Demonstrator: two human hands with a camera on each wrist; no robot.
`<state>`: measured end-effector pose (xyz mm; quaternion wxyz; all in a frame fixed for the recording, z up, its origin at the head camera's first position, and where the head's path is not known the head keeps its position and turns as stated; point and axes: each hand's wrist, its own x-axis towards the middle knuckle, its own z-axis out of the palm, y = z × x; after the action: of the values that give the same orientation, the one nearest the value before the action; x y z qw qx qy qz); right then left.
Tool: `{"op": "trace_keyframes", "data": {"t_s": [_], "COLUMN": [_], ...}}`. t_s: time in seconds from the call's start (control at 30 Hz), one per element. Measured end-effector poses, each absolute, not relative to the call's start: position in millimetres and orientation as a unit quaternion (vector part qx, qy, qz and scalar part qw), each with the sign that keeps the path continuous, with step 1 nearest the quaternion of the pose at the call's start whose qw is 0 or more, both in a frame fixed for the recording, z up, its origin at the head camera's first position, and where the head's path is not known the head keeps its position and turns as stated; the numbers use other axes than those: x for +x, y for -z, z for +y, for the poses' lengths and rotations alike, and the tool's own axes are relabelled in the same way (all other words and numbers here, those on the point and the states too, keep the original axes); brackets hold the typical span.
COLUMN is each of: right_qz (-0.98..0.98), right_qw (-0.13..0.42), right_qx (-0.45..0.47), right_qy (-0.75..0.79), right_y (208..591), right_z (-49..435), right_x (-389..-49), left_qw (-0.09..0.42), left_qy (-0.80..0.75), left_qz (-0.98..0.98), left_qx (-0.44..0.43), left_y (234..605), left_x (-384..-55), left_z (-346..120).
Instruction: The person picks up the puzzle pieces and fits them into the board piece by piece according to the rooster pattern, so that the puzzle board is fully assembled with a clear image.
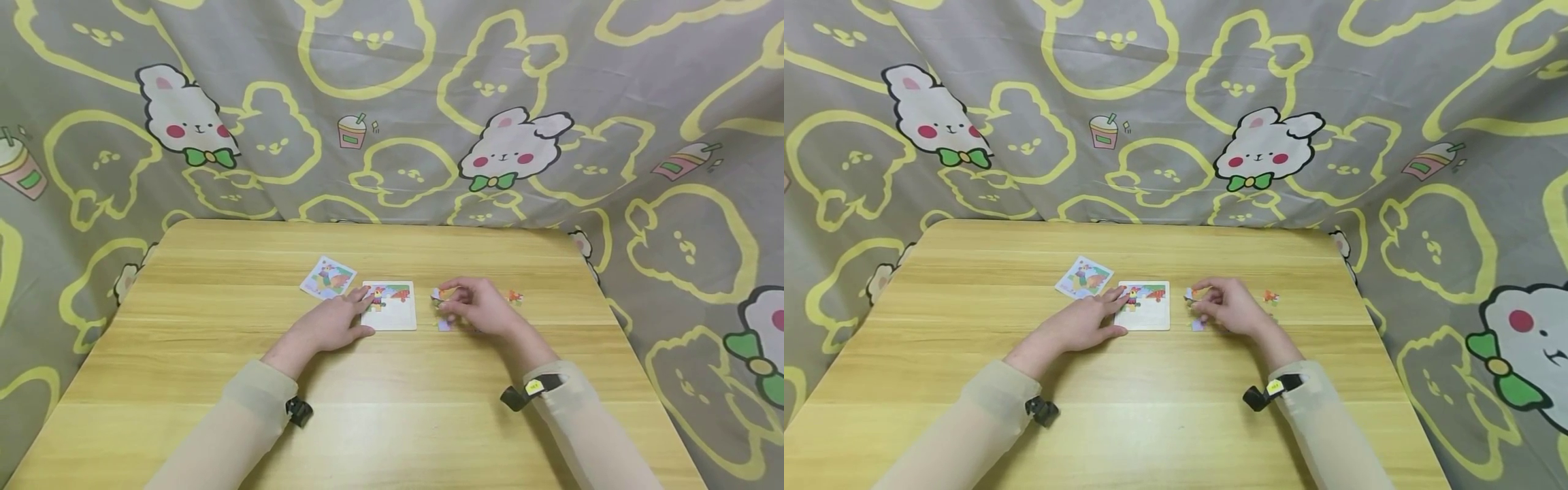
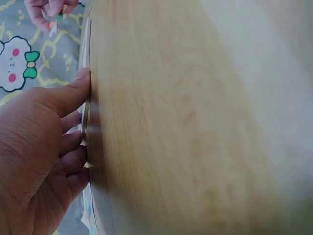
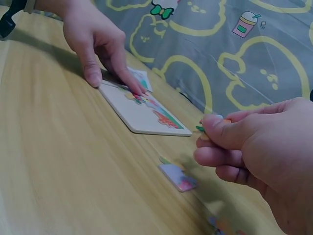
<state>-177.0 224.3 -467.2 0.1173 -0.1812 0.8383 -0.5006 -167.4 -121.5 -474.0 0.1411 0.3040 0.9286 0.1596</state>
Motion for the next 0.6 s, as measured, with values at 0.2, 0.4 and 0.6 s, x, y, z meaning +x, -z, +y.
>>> {"op": "trace_keyframes", "data": {"t_s": [0.2, 0.4, 0.6], "right_qz": [0.827, 0.834, 0.839], "right_qw": [0.088, 0.070, 0.075], "right_qx": [-0.207, -0.211, -0.227], "right_qy": [0.515, 0.504, 0.488], "right_y": [472.8, 479.6, 483.9], "right_z": [211.2, 196.5, 181.9], "right_x": [-178.4, -180.5, -184.7], "left_qw": [0.139, 0.143, 0.142], "left_qy": [-0.163, -0.163, -0.162], "left_qz": [0.929, 0.929, 0.929], "left_qx": [0.303, 0.299, 0.300], "left_y": [474.2, 474.9, 475.1], "left_x": [-166.4, -165.8, -166.3], "left_z": [-121.1, -121.1, -122.0]}}
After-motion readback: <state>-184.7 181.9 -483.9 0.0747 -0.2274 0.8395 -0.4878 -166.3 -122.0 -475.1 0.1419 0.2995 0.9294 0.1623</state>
